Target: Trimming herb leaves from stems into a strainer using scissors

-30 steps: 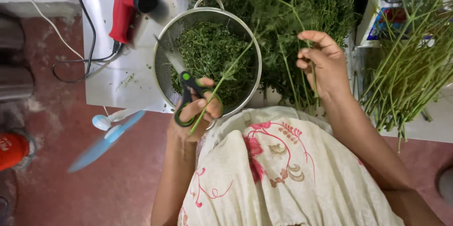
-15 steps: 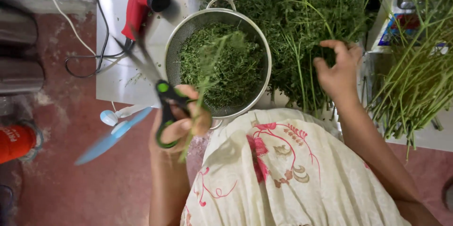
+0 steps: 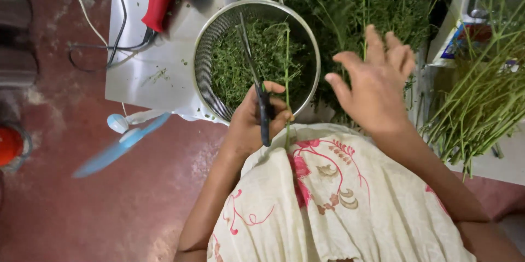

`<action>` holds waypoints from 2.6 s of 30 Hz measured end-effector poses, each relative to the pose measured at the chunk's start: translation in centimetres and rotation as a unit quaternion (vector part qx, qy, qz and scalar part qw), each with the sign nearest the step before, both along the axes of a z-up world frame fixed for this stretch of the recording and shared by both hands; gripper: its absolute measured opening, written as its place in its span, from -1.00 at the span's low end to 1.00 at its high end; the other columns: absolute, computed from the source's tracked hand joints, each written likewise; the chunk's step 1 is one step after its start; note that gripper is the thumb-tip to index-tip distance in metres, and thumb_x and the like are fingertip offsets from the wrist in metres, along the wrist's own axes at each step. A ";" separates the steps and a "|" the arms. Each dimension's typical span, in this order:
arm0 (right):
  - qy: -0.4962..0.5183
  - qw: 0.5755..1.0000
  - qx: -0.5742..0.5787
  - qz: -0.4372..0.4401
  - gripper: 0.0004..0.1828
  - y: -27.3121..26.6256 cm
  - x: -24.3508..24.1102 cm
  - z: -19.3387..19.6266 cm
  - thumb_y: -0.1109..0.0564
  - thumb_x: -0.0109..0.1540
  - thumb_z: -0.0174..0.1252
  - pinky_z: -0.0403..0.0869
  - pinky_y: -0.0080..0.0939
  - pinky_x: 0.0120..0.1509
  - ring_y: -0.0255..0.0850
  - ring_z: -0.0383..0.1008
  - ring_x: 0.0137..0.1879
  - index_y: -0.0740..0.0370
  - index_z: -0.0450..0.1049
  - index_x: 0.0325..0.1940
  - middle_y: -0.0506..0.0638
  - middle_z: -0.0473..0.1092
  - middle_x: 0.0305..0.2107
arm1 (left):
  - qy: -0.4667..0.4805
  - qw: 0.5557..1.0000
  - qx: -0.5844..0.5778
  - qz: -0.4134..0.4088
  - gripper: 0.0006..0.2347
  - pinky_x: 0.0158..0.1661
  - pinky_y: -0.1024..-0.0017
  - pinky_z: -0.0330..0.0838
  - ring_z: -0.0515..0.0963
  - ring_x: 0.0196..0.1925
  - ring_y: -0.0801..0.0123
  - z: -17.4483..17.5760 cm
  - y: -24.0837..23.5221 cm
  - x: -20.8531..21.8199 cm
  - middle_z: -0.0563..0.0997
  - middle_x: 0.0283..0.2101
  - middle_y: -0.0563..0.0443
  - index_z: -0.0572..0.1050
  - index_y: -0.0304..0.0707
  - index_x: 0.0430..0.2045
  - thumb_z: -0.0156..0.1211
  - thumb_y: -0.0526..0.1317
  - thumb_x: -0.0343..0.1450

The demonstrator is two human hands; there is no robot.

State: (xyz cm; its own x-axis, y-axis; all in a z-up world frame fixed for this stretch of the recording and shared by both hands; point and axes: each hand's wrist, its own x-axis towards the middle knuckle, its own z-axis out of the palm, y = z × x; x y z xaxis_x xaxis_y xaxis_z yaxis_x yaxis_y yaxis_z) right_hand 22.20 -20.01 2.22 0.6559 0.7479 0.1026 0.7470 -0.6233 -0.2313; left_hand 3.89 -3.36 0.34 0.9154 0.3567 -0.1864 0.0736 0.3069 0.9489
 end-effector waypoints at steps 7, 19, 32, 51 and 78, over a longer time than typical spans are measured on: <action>0.291 0.909 0.276 0.111 -0.77 2.9 -0.6 -1.4 0.04 0.28 0.39 0.39 -0.02 0.14 -0.06 0.50 -0.08 0.09 0.62 -0.01 -0.03 0.50 -0.28 | 0.028 0.999 0.008 0.042 -0.59 -0.23 0.53 0.61 0.62 -0.31 0.46 -2.1 -1.5 0.5 0.65 -0.33 -0.08 0.47 -0.24 0.01 0.43 -0.44 0.28; 0.423 0.811 0.405 0.025 -0.83 3.9 -2.1 -1.9 0.23 0.46 0.07 0.48 -0.28 0.00 -0.28 0.39 -0.19 0.30 0.49 0.10 0.03 0.39 -0.29 | -0.041 0.940 -0.327 0.091 -0.63 -0.48 0.49 0.60 0.72 -0.45 0.18 -5.3 -1.2 0.7 0.63 -0.45 -0.27 0.35 -0.31 0.00 0.32 -0.33 0.34; 0.540 0.775 0.328 0.021 -0.96 4.4 -2.9 -1.5 0.32 0.32 0.22 0.41 -0.39 -0.38 -0.38 0.37 -0.57 0.39 0.52 -0.21 0.06 0.40 -0.67 | -0.032 0.963 -0.260 0.067 -0.62 -0.25 0.44 0.66 0.70 -0.28 0.26 -4.3 -2.2 0.8 0.66 -0.27 -0.26 0.38 -0.42 0.05 0.31 -0.45 0.36; 0.452 0.843 0.288 0.039 -0.94 8.1 -3.5 -1.4 0.21 0.30 0.34 0.22 -0.51 -0.47 -0.47 0.21 -0.50 0.23 0.62 -0.25 -0.08 0.42 -0.62 | 0.044 0.977 -0.161 -0.135 -0.48 -0.37 0.35 0.65 0.70 -0.42 0.26 -4.1 3.2 -6.7 0.67 -0.45 -0.26 0.44 -0.59 0.15 0.26 -0.33 0.26; 0.559 0.762 0.324 0.041 -0.89 7.1 -2.6 -2.2 0.26 0.39 0.12 0.41 -0.50 -0.40 -0.44 0.37 -0.48 0.37 0.53 -0.16 0.12 0.52 -0.49 | -0.044 0.912 -0.362 -0.186 -0.33 -0.19 0.16 0.66 0.72 -0.13 -0.12 -3.3 3.4 -4.6 0.59 -0.10 -0.73 0.06 -0.83 0.32 0.16 -0.37 0.33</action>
State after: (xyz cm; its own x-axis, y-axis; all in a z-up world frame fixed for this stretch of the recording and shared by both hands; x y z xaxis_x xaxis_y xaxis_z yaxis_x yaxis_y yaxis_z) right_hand 19.58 -12.89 -0.02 0.5578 0.8210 -0.1215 -0.1135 -0.0696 -0.9911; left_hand -0.67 -0.01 -2.92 0.9709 -0.1691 -0.1698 0.2337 0.8247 0.5150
